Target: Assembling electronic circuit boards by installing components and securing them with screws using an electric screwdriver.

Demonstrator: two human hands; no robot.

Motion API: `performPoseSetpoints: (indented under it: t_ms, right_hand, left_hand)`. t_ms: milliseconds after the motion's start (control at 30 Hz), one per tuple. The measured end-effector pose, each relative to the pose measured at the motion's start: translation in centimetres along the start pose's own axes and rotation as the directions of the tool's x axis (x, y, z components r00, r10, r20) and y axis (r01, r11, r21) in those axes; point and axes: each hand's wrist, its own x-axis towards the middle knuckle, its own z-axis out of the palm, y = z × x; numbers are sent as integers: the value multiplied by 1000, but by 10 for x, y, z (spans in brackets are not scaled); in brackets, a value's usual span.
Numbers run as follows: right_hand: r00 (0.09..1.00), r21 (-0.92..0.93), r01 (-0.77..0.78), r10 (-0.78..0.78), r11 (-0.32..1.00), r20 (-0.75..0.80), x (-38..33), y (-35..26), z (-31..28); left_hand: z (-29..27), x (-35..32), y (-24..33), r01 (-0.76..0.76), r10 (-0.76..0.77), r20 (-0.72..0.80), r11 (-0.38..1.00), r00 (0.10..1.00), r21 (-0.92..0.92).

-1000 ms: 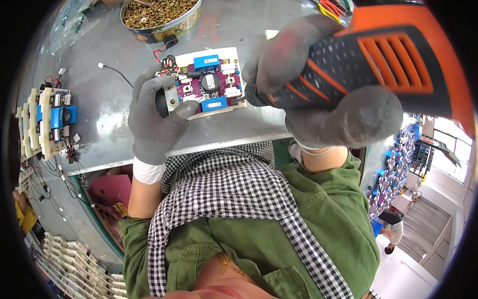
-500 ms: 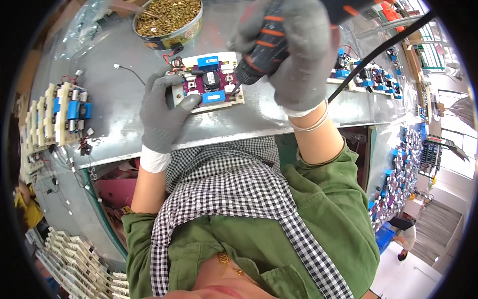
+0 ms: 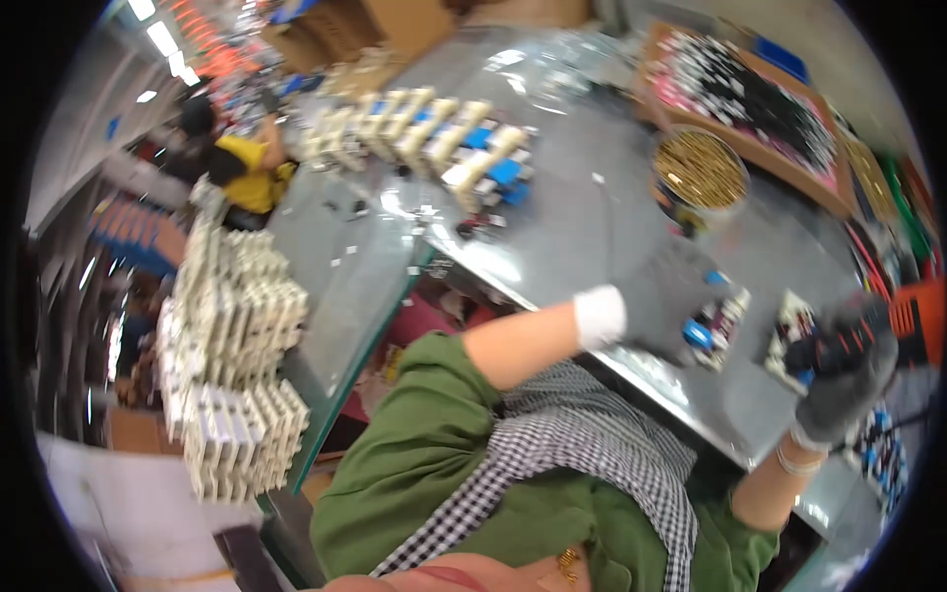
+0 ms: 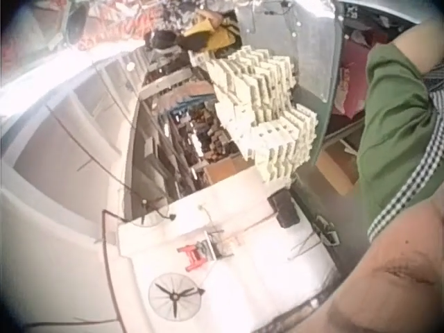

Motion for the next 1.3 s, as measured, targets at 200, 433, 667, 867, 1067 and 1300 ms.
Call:
performPoseSetpoints:
  t_ms: [200, 433, 667, 867, 1067, 1300]
  right_hand:
    - [998, -39, 59, -58, 998, 13, -6, -9, 15]
    - [997, -74, 66, -68, 995, -26, -2, 1, 30]
    - [996, -17, -2, 1, 1000, -93, -4, 0, 15]
    - [998, -45, 48, -50, 998, -34, 1, 9, 14]
    - [986, -25, -112, 107, 993, -130, -12, -11, 8]
    - [982, -361, 154, -182, 920, -45, 4, -43, -18]
  left_hand:
    - [5, -15, 18, -18, 25, -129, 999, 991, 48]
    - [33, -50, 31, 81, 95, -513, 947, 853, 310]
    - [9, -104, -51, 519, 1, -723, 695, 691, 498]
    - [-25, -140, -124, 598, -50, -644, 431, 763, 676]
    - [-43, -130, -170, 617, -241, -571, 212, 785, 758]
    - [-16, -12, -58, 279, -123, -370, 871, 921, 404]
